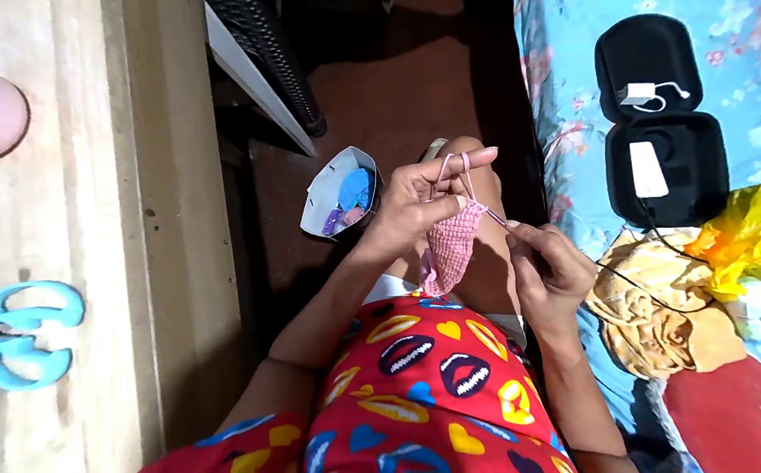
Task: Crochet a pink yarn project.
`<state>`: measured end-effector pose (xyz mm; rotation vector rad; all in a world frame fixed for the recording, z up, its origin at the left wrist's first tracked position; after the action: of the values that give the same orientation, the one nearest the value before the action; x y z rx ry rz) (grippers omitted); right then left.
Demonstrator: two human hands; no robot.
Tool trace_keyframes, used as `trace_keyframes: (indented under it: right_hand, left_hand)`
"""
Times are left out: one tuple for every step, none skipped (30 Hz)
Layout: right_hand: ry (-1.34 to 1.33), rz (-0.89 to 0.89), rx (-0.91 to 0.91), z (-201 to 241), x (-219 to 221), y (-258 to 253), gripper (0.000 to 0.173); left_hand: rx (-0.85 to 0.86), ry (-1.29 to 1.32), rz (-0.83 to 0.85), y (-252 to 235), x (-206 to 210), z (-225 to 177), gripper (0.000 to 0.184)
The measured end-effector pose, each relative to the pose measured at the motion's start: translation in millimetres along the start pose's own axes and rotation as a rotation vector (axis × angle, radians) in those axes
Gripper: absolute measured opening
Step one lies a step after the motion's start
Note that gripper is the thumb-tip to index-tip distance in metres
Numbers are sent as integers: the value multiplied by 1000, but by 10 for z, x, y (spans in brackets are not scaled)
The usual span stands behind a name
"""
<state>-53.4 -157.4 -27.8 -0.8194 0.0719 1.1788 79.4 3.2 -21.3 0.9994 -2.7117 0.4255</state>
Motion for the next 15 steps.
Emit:
trace_keyframes:
  right_hand:
    - [-31,4,10,-13,3,1,17]
    - [-54,7,16,-25,6,-1,16]
    - [-65,9,21,-35,8,-5,16]
    - [-71,10,22,-40,9,-10,16]
    - [-72,12,22,-37,8,-17,16]
    - [-71,14,24,-29,8,-23,15]
    - [-69,12,24,-24,8,-28,16]
    - [-64,12,24,-20,7,-30,16]
    - [-61,11,24,-20,7,-30,15]
    - [-60,8,24,-19,5,-28,16]
    - [-60,6,24,-19,5,-28,16]
    - [-63,5,23,-19,4,-27,16]
    - [-64,3,21,-20,4,-26,16]
    - [-65,0,16,-21,4,-25,16]
    - [-69,-3,11,-22,3,-24,16]
  left_hand:
    - [51,40,48,36,-119,126,47]
    - [84,52,77,58,-199,210,48]
    - [104,46,88,63,-227,238,48]
    - [99,28,76,58,-200,204,47]
    - [71,-11,44,40,-120,113,46]
    - [30,-71,-6,9,4,-13,45]
    - [3,-107,-35,-10,86,-96,45]
    - [-7,-132,-44,-17,129,-137,45]
    - [-6,-143,-48,-18,149,-150,45]
    - [-3,-150,-48,-15,157,-148,45]
    - [2,-154,-49,-13,160,-142,46]
    - [7,-156,-48,-12,160,-137,46]
    - [10,-159,-48,-10,163,-134,46]
    - [9,-164,-51,-9,165,-132,46]
    - [10,-164,-54,-9,167,-128,46]
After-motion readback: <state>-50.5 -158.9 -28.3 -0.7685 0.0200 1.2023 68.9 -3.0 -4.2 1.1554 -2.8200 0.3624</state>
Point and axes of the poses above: each hand's wrist, its own y-axis away from the middle knuckle, its own x-axis out of the palm, z = x × y, the point moved 3 cm from there along -y, towards the middle knuckle, and after that the axes turned 7 degrees about z, right-handed, at the moved point
